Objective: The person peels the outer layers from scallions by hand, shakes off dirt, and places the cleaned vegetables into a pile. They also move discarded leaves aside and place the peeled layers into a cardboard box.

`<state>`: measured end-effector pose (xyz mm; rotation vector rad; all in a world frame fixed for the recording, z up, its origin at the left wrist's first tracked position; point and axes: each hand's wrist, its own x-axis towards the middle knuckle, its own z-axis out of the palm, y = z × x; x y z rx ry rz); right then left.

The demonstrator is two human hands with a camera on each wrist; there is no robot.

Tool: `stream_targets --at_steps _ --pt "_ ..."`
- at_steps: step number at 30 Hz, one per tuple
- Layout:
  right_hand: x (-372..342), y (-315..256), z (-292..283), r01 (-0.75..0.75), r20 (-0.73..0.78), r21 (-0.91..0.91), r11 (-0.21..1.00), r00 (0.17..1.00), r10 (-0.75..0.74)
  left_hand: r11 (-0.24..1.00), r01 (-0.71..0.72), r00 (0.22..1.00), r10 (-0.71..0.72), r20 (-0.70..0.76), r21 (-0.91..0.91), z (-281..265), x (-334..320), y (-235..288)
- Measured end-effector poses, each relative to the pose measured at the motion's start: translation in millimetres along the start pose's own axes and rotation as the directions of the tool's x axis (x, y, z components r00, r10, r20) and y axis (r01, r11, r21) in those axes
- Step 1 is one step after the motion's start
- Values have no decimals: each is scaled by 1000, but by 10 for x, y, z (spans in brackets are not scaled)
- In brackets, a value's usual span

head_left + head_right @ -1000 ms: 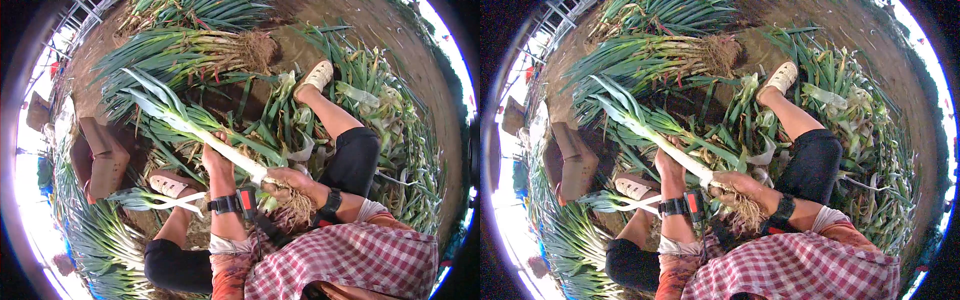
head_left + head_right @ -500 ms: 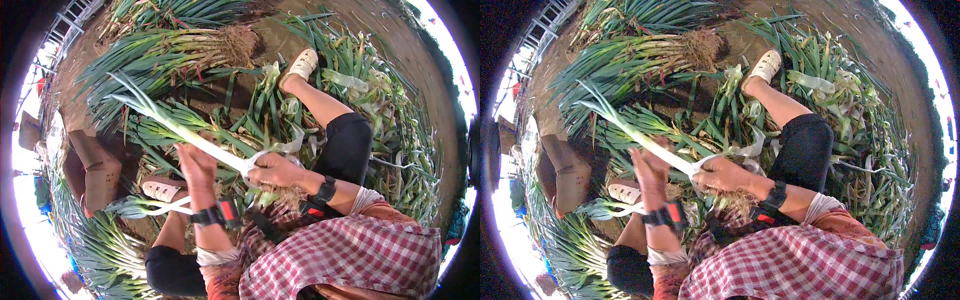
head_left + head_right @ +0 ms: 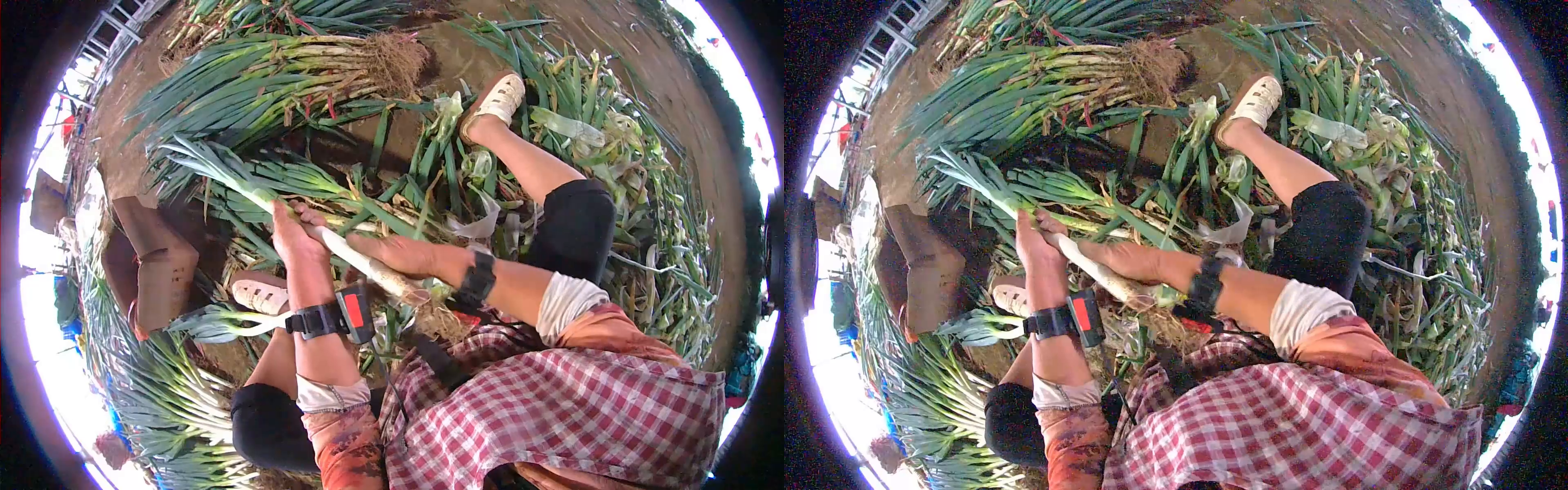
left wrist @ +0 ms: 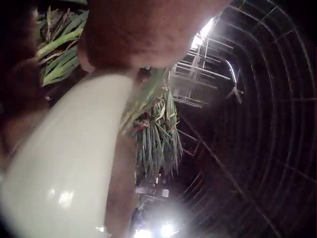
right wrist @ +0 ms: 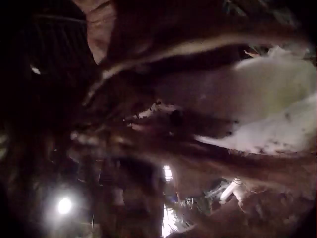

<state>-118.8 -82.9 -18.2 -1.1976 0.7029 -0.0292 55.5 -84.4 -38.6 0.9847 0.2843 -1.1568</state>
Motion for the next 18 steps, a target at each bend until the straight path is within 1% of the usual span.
stream_targets --at_steps 1,2,3,4,5,6,8,9,10,11,12,14,15,16,17,18 --pt "-88 59 22 197 -52 -158 968 977 -207 1000 7 1000 -7 -19 14 15 -2 91" --pt "-204 108 23 373 -69 -320 871 908 -414 999 -24 1000 23 5 43 0 14 163" --pt "-340 137 -2 375 -68 -317 871 907 -415 996 -75 995 78 -69 51 30 37 221" --pt "-504 150 -29 269 -95 -398 877 939 -331 991 -121 982 129 -139 65 64 56 279" --pt "-665 153 -57 155 -135 -473 867 960 -246 986 -147 981 155 -115 75 80 61 344" --pt "-797 143 -78 154 -146 -476 866 957 -250 980 -184 973 192 -128 77 147 66 406" --pt "-1058 106 -76 184 -227 -458 870 922 -315 955 -285 949 294 -114 86 295 25 443" --pt "-1218 39 -58 35 -259 -375 927 956 -141 925 -349 923 367 -116 150 365 24 525" --pt "-1365 8 -76 -116 -271 -294 949 962 33 870 -447 871 476 -118 209 422 1 640" --pt "-1512 145 -106 -150 -286 -278 949 956 67 858 -480 861 501 -90 185 446 -3 896" --pt "-1632 405 -192 -183 -295 -267 946 950 101 843 -514 846 529 -69 157 430 4 1159" --pt "-1589 747 -329 -334 -422 -86 939 866 270 752 -622 768 641 -18 220 503 -109 1475" --pt "-1507 706 -359 -335 -451 -428 840 884 122 726 -641 758 651 54 248 454 -122 1540" --pt "-1379 607 -418 -310 -428 -719 622 902 -46 689 -689 718 692 80 226 408 -147 1520" --pt "-1236 491 -421 -255 -436 -835 488 846 -305 654 -711 691 717 88 259 424 -242 1478" --pt "-1076 355 -437 -277 -442 -882 381 765 -468 623 -725 671 735 99 293 468 -347 1400"
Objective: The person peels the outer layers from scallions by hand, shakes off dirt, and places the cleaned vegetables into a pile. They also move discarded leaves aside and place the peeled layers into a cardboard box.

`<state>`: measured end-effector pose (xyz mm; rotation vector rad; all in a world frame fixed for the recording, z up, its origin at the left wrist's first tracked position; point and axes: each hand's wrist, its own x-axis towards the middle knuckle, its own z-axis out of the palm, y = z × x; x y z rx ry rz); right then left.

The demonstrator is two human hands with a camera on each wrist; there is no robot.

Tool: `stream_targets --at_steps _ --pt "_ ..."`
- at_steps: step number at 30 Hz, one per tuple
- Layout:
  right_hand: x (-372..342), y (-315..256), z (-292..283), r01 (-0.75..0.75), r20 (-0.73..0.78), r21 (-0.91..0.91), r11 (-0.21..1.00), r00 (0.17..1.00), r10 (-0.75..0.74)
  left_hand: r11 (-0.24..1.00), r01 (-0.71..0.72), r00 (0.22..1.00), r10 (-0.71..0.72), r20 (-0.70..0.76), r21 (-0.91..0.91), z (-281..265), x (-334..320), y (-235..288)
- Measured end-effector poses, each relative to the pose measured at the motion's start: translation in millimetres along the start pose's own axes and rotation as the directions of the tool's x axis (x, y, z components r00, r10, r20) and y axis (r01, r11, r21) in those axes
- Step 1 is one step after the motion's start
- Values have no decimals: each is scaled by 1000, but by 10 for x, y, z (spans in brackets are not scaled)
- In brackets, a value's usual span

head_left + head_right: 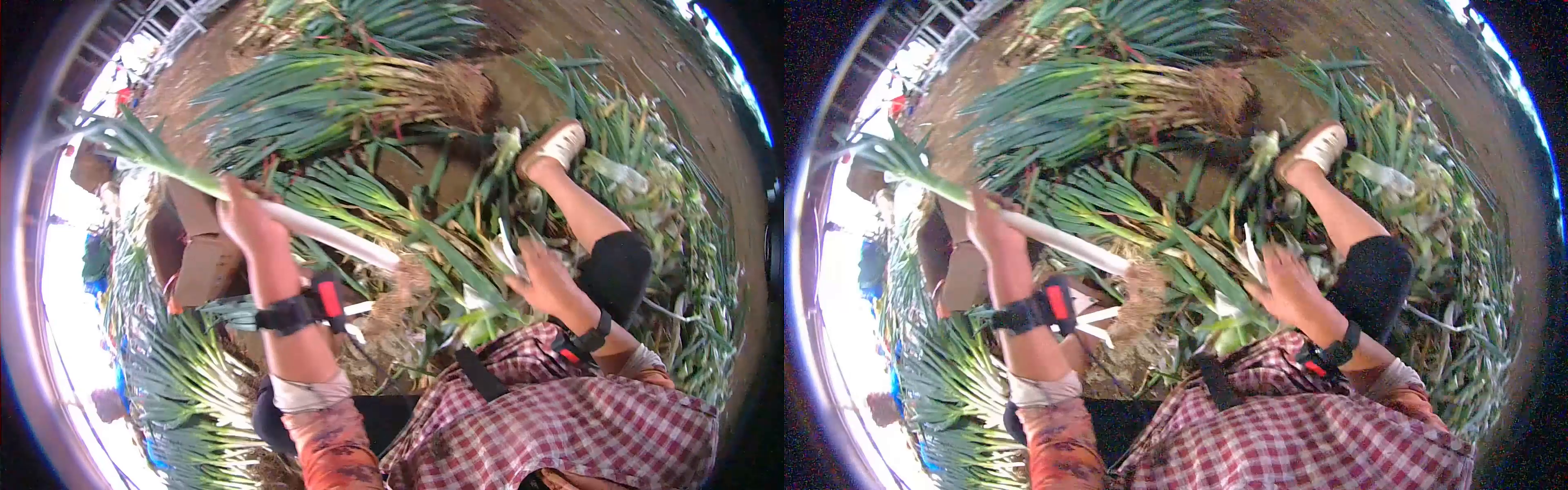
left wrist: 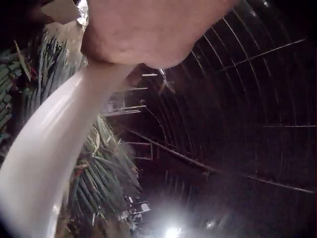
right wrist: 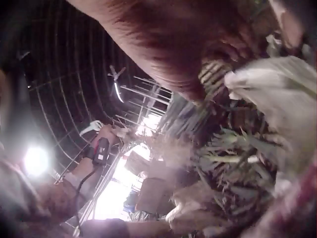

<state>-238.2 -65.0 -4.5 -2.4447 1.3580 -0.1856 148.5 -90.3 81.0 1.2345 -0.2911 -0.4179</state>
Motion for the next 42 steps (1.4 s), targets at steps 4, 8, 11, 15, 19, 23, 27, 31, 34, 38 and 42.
stream_targets --at_steps 4,8,11,15,19,23,27,31,34,38,42 --pt "580 -649 -271 273 -241 465 842 954 -176 996 70 994 -74 -74 -55 217 -456 33" --pt "584 -1172 -162 186 -19 571 800 977 -213 992 115 992 -117 -53 -43 104 -678 -330" --pt "454 -1109 22 66 176 663 746 955 -241 826 384 911 -412 22 -412 -242 -598 -520" --pt "210 -809 -24 -106 399 693 713 880 -257 739 424 881 -471 50 -524 -666 -534 -714" --pt "116 -695 24 -370 604 646 667 782 -151 814 500 861 -503 73 -294 -752 -664 -658" --pt "10 -688 217 -29 324 584 812 925 -200 823 508 862 -485 150 -256 -781 -619 -731" --pt "-31 -819 209 -52 206 460 886 977 -49 862 478 878 -469 92 -171 -732 -617 -734" --pt "-66 -729 255 -120 352 697 707 916 -192 780 557 813 -582 -4 -285 -698 -639 -814" --pt "-66 -715 227 -618 652 758 208 722 -232 649 721 692 -689 214 -242 -887 -732 -1131" --pt "9 -794 189 -787 713 532 -313 615 -336 448 888 458 -878 136 -102 -789 -1145 -1498" --pt "203 -675 374 -773 726 573 -272 633 -268 777 411 161 -576 801 476 -845 -2135 -1631"
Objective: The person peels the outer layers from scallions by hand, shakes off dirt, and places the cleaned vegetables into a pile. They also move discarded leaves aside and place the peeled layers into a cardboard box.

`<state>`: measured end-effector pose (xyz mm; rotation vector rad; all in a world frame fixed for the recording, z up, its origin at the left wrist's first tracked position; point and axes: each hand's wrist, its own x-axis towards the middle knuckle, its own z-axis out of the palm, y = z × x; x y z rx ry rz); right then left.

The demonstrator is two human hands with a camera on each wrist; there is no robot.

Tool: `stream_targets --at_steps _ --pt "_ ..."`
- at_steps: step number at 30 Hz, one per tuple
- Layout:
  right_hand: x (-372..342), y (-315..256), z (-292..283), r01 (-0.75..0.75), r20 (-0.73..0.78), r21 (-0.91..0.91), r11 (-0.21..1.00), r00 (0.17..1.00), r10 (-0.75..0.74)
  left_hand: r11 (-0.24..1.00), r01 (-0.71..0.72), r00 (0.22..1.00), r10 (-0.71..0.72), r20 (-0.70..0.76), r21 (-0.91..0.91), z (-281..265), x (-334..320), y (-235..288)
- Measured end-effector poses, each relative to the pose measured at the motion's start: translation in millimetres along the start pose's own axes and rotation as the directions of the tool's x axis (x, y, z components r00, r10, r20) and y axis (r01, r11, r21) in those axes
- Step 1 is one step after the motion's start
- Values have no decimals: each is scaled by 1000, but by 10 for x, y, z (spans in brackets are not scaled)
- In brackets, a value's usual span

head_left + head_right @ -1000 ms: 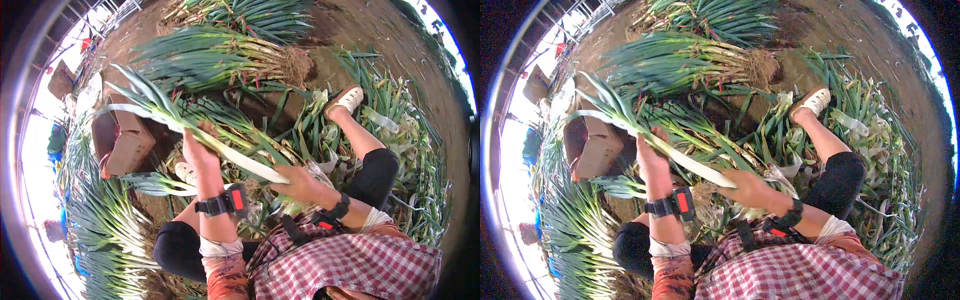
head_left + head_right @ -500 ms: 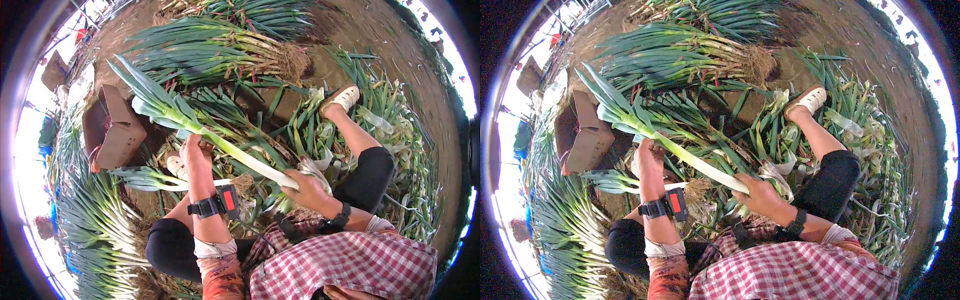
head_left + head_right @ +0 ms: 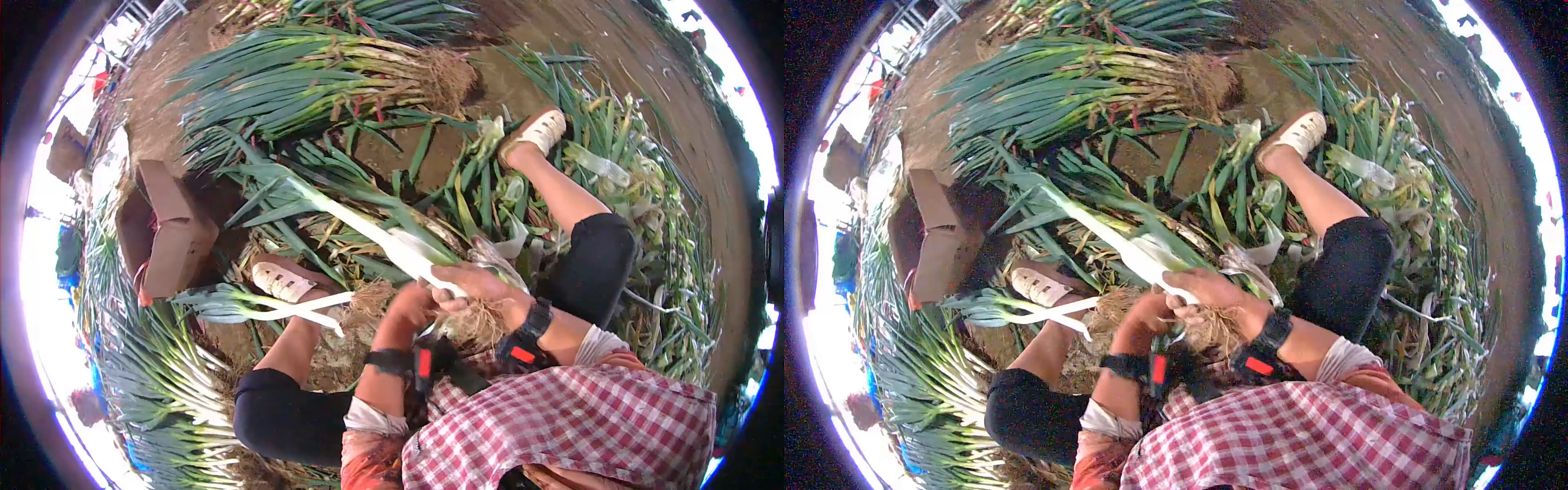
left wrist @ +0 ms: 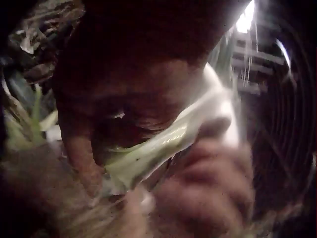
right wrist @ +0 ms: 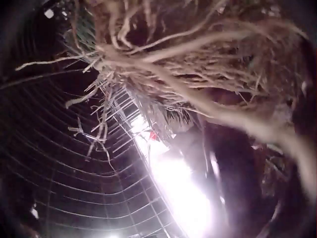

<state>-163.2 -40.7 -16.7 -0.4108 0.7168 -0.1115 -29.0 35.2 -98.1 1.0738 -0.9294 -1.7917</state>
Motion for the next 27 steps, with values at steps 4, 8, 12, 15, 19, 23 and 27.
stream_targets --at_steps 4,8,12,15,19,23,27 --pt "-3 -188 37 43 -48 -69 997 998 -46 997 -20 993 12 115 74 349 -85 -346" --pt "-26 -243 89 27 -66 -138 990 997 -36 885 72 978 -152 -139 -461 -203 -39 -391" --pt "-169 32 142 78 64 -429 900 996 -55 723 -437 630 -179 -756 -535 -445 102 1050" --pt "-262 241 105 -2 54 -437 900 998 29 507 -589 587 -267 -764 -630 -1194 118 1087" --pt "13 264 -25 -277 4 -390 878 953 302 654 -589 576 -73 -814 -475 -1182 29 1283" --pt "260 72 320 31 27 -323 946 999 -24 631 -660 611 136 -780 -407 -990 -147 1711" --pt "416 -16 223 270 -82 396 878 962 -260 668 -729 422 266 -867 -150 -1072 -554 1999"
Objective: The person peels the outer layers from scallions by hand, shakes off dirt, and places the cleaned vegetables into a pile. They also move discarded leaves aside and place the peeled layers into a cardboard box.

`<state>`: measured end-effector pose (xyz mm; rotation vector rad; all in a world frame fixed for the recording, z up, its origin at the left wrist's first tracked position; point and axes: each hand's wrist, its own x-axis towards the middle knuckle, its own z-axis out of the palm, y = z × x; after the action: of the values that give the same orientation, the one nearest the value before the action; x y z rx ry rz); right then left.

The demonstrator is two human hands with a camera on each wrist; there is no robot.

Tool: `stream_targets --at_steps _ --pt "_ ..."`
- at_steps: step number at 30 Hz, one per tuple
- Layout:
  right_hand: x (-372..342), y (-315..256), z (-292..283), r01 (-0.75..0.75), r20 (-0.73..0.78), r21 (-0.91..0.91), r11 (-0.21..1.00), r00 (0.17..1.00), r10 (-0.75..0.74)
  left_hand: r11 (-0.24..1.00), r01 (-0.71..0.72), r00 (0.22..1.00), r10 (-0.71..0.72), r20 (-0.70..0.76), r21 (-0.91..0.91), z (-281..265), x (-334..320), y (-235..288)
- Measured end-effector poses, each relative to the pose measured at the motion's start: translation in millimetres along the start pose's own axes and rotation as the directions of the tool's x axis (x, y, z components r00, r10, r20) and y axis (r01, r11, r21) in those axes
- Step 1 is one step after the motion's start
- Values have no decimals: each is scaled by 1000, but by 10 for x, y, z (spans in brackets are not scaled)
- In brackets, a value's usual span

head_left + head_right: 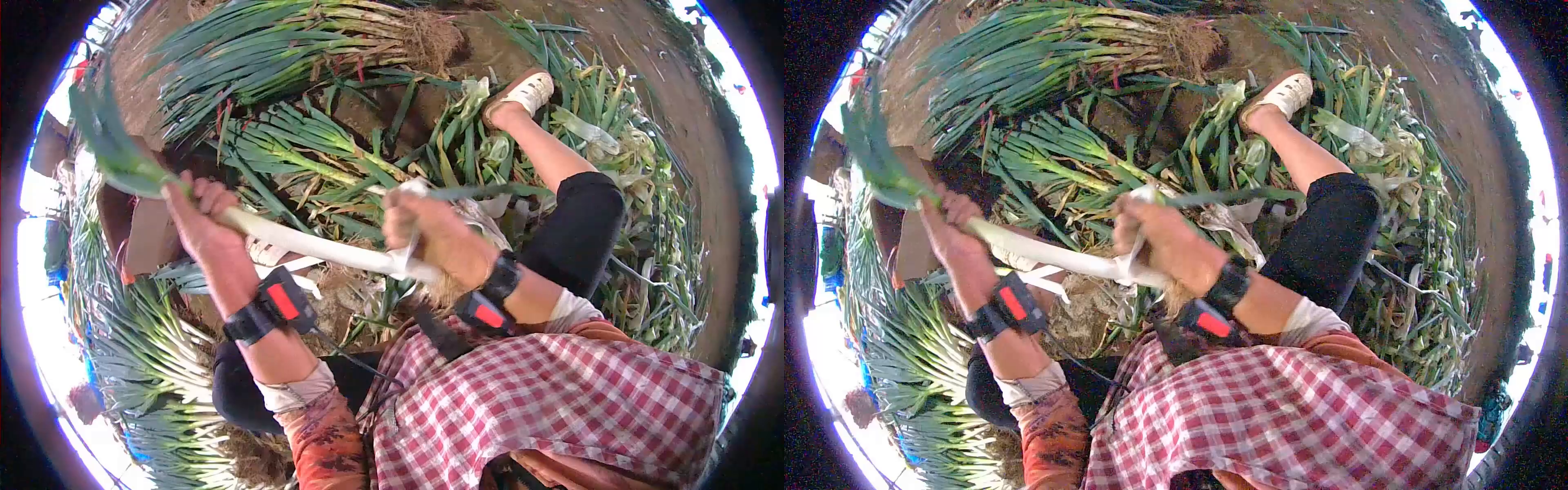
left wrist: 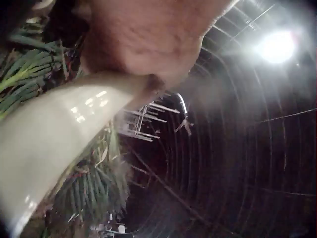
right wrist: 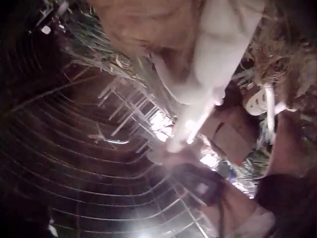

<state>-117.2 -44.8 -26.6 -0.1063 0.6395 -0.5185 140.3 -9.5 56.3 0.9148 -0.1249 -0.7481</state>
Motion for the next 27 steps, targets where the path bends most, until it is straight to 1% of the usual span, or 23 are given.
stream_targets --at_steps 1,2,3,4,6,7,9,10,11,12,13,15,16,18,19,20,21,22,23,24,25,26,27 --pt "28 -177 -188 -27 33 -12 1000 999 28 998 -61 998 60 32 14 -111 43 148" --pt "-90 -375 -216 95 -277 -317 944 942 -188 978 -191 975 199 -102 81 -59 -15 281" --pt "-168 -581 -490 155 -125 -304 940 972 -201 977 -180 968 197 -157 117 -274 107 475" --pt "-196 -747 -638 142 -422 -452 881 836 -352 967 -217 962 236 -139 134 -402 163 646" --pt "-332 -1265 -1100 141 -429 -586 798 782 -453 953 -252 950 277 -145 166 -751 169 913" --pt "-354 -1429 -1174 170 -417 -659 732 728 -545 947 -256 961 271 -57 195 -915 166 987" --pt "-263 -1602 -1213 91 -398 -752 653 727 -559 940 -261 965 259 37 219 -1060 89 949" --pt "-286 -1604 -1258 5 -385 -826 564 725 -571 910 -216 937 295 -187 354 -1113 -16 860" --pt "-250 -1548 -1271 -129 -320 -920 369 791 -521 875 -150 854 349 -386 460 -1192 -64 738" --pt "-194 -1533 -1278 -305 -289 -952 14 886 -364 896 -17 860 240 -451 444 -1453 -50 609" --pt "-138 -1523 -1255 -371 -324 -853 -367 928 -185 900 116 850 130 -511 420 -1871 27 445" --pt "-137 -1340 -986 -509 -447 -662 -551 857 -255 803 331 856 -34 -516 495 -3167 380 40" --pt "-100 -1281 -916 -508 -448 -612 -606 854 -264 646 314 927 -49 -372 696 -3237 250 27" --pt "-20 -1293 -987 -508 -433 -556 -658 853 -293 596 459 858 -105 -503 659 -2662 82 -99" --pt "16 -1279 -971 -510 -356 -623 -594 860 -365 569 528 815 -133 -564 630 -2365 -5 -162" --pt "66 -1274 -1011 -409 -96 -687 -601 871 -482 384 513 856 -157 -493 768 -2273 -34 -229" --pt "192 -1303 -1015 -296 177 -715 -633 800 -573 196 452 888 -196 -417 870 -2224 18 -314" --pt "322 -1268 -935 -196 184 -818 -541 801 -569 -172 193 953 -202 -226 966 -3045 306 -527" --pt "473 -1221 -849 -88 196 -897 -433 800 -567 -342 78 955 -244 -168 937 -3014 297 -556" --pt "625 -1139 -850 -46 212 -899 -436 824 -525 -493 -47 952 -285 -110 869 -2977 287 -584" --pt "777 -1031 -901 -5 228 -901 -435 846 -481 -403 100 955 -217 -201 910 -2722 196 -562" --pt "913 -916 -923 -95 151 -868 -488 885 -441 -294 239 946 -145 -290 926 -2458 100 -539" --pt "986 -804 -959 -174 66 -824 -539 915 -397 -324 276 940 -103 -324 905 -2529 97 -540"
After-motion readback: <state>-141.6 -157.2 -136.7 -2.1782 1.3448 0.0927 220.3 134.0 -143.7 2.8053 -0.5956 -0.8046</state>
